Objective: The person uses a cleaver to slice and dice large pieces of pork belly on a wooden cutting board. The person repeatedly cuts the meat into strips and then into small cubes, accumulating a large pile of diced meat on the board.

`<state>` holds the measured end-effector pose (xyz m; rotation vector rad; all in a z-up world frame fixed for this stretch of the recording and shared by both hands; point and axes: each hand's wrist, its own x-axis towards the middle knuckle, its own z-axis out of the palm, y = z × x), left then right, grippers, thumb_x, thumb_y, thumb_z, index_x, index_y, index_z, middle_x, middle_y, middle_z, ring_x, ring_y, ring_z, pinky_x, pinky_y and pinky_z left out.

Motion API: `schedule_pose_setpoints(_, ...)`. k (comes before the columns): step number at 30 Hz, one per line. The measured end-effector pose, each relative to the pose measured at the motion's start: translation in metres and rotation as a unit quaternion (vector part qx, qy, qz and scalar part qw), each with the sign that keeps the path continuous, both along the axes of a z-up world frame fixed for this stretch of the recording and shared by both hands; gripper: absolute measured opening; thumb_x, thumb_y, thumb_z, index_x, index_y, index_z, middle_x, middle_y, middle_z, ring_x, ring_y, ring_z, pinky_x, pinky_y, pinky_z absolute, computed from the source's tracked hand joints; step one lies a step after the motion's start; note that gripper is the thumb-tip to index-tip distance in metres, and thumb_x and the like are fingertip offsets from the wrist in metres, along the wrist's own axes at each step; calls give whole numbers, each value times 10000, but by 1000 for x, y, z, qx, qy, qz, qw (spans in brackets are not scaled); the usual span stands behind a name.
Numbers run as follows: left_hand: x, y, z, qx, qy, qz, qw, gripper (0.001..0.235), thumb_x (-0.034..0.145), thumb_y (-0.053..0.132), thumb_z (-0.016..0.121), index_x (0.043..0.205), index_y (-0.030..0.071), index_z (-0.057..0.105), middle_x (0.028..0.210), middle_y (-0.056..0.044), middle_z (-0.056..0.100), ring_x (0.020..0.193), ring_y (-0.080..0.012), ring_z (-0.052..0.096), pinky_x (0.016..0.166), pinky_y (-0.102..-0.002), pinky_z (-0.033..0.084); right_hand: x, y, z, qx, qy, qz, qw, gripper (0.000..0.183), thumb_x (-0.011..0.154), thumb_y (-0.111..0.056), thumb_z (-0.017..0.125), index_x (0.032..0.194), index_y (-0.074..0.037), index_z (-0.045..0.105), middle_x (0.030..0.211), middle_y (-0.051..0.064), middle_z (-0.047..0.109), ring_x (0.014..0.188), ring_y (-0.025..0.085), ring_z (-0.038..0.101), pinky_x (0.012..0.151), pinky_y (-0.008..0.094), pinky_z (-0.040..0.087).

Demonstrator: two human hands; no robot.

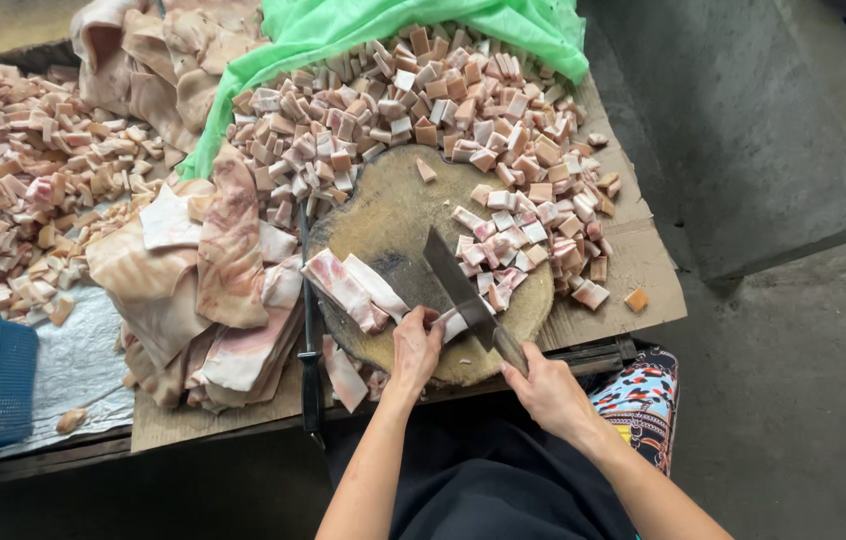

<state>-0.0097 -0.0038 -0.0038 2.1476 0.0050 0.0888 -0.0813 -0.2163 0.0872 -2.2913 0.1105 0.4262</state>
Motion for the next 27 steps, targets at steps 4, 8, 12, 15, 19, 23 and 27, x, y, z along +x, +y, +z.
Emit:
schedule_pose_setpoints(4, 2, -9, 1, -100, 134, 22, 986, 210, 940, 111, 634, 1078, -45, 666, 950, -148, 656, 650, -212, 705, 589, -340, 578, 11, -7, 48, 73, -24, -64, 995, 348, 942, -327, 609, 1163, -60, 578, 606, 206, 678, 537, 346, 730, 523, 440, 536)
schedule_pose_setpoints(8, -1, -8, 5, -127, 121, 28, 984, 259, 958, 100, 590, 1159, -54, 645, 1070, -127, 592, 659, -168, 711, 562, -310, 605, 3, -2, 60, 99, -153, -59, 981, 322, 971, -311, 603, 1149, -49, 548, 581, 163, 659, 493, 292, 699, 498, 405, 512)
schedule_pose_setpoints(12, -2, 0, 6, -106, 156, 42, 981, 263, 958, 116, 586, 1150, -52, 649, 1043, -140, 633, 709, -234, 724, 627, -364, 615, -1, 23, 17, 6, -90, 8, 996, 385, 989, -337, 591, 1203, -35, 486, 706, 237, 697, 634, 427, 699, 578, 500, 525)
schedule_pose_setpoints(15, -1, 5, 6, 32, -4, -2, 999, 246, 920, 89, 672, 1129, -36, 703, 1040, -193, 659, 962, -358, 686, 865, -448, 553, -1, 26, -8, -55, -28, 27, 998, 412, 976, -355, 603, 1224, -42, 500, 777, 298, 701, 739, 512, 679, 666, 569, 521)
schedule_pose_setpoints(19, -9, -5, 7, 42, 63, -28, 997, 363, 886, 168, 728, 1185, -22, 646, 1129, -219, 583, 1050, -416, 641, 931, -465, 525, 4, 12, -2, 50, -24, 13, 998, 400, 961, -350, 601, 1206, -35, 580, 724, 273, 712, 714, 460, 708, 615, 515, 541)
schedule_pose_setpoints(23, -16, -22, 17, 92, 113, -44, 988, 586, 826, 244, 820, 1285, 4, 547, 1227, -212, 494, 1083, -418, 634, 940, -467, 534, 3, 0, 19, 87, 91, -107, 986, 416, 952, -356, 601, 1263, -81, 577, 630, 238, 672, 546, 358, 697, 521, 469, 544)
schedule_pose_setpoints(27, -4, -48, 19, 148, 162, -48, 974, 969, 764, 304, 885, 1466, -23, 301, 1331, -231, 392, 1067, -434, 639, 909, -473, 554, 0, -18, 14, 68, -138, -128, 980, 402, 980, -332, 611, 1206, -1, 577, 607, 133, 667, 491, 230, 688, 479, 389, 522)
